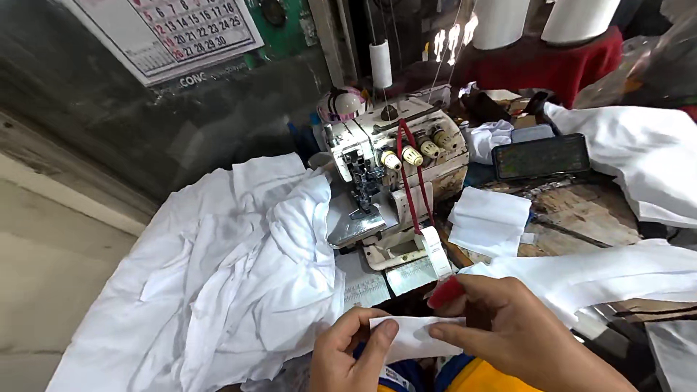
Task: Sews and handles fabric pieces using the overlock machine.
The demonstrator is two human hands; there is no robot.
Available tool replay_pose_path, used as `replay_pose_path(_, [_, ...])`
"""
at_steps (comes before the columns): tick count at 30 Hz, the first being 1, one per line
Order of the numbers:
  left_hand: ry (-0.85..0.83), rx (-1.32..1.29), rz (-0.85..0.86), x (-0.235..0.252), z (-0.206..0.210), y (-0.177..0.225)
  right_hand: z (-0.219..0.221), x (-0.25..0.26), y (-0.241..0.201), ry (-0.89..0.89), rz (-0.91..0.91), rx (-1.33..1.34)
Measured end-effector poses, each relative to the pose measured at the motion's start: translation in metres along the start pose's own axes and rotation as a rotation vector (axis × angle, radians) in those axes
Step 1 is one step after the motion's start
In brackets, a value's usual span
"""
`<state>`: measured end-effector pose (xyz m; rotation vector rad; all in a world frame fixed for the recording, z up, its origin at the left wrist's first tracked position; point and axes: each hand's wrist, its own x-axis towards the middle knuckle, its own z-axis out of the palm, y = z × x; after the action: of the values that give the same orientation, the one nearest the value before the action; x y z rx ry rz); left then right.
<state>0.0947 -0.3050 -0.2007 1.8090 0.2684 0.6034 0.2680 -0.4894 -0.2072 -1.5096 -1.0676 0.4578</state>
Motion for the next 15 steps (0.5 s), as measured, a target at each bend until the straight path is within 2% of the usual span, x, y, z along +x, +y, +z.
replay_pose_path(8, [0.044, -0.139, -0.01, 0.021, -0.013, 0.002, 0.002, 0.015, -0.012, 0.033, 0.014, 0.021])
replay_pose_path(15, [0.086, -0.043, 0.017, 0.023, -0.015, -0.001, -0.004, 0.02, -0.011, -0.023, 0.093, -0.078])
